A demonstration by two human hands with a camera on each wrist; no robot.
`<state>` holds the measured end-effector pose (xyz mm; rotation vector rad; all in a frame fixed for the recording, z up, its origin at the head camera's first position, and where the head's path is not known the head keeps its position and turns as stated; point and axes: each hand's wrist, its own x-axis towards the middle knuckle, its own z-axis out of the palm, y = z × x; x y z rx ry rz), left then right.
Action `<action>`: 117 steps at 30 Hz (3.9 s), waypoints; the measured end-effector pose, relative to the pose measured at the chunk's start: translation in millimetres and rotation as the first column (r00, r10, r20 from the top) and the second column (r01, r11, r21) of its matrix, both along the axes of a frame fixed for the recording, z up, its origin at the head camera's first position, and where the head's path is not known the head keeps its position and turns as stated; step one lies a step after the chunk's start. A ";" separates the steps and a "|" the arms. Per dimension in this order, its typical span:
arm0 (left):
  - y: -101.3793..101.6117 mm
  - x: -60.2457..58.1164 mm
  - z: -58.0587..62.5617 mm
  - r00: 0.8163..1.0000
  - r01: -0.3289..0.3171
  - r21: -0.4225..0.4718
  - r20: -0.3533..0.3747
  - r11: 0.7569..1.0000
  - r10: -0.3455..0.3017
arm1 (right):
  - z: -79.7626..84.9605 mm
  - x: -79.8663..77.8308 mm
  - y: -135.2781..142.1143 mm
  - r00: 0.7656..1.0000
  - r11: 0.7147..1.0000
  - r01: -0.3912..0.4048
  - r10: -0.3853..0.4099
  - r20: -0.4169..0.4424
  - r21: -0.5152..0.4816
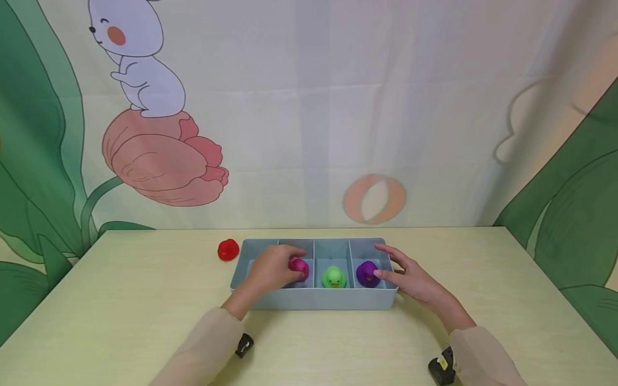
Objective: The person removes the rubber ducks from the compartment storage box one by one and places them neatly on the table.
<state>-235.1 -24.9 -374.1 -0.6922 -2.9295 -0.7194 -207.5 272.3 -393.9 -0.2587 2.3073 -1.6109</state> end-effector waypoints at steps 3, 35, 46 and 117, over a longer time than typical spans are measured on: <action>3.7 -1.5 0.1 1.000 -0.022 -0.060 -0.021 0.998 0.021 | -0.9 0.0 0.2 1.000 1.000 -0.004 0.004 -0.006 -0.006; -7.3 6.1 0.8 0.997 0.024 0.092 -0.070 0.995 -0.018 | -0.7 1.3 -0.5 1.000 1.000 -0.010 0.010 -0.006 -0.022; -19.1 12.5 6.4 0.999 0.016 0.309 0.038 0.951 -0.029 | 0.7 1.3 -0.9 1.000 1.000 -0.005 0.005 -0.005 -0.023; -175.5 -16.3 2.9 0.932 -0.362 0.338 0.166 0.869 0.324 | 0.7 3.5 -0.5 1.000 1.000 0.001 -0.001 -0.001 -0.019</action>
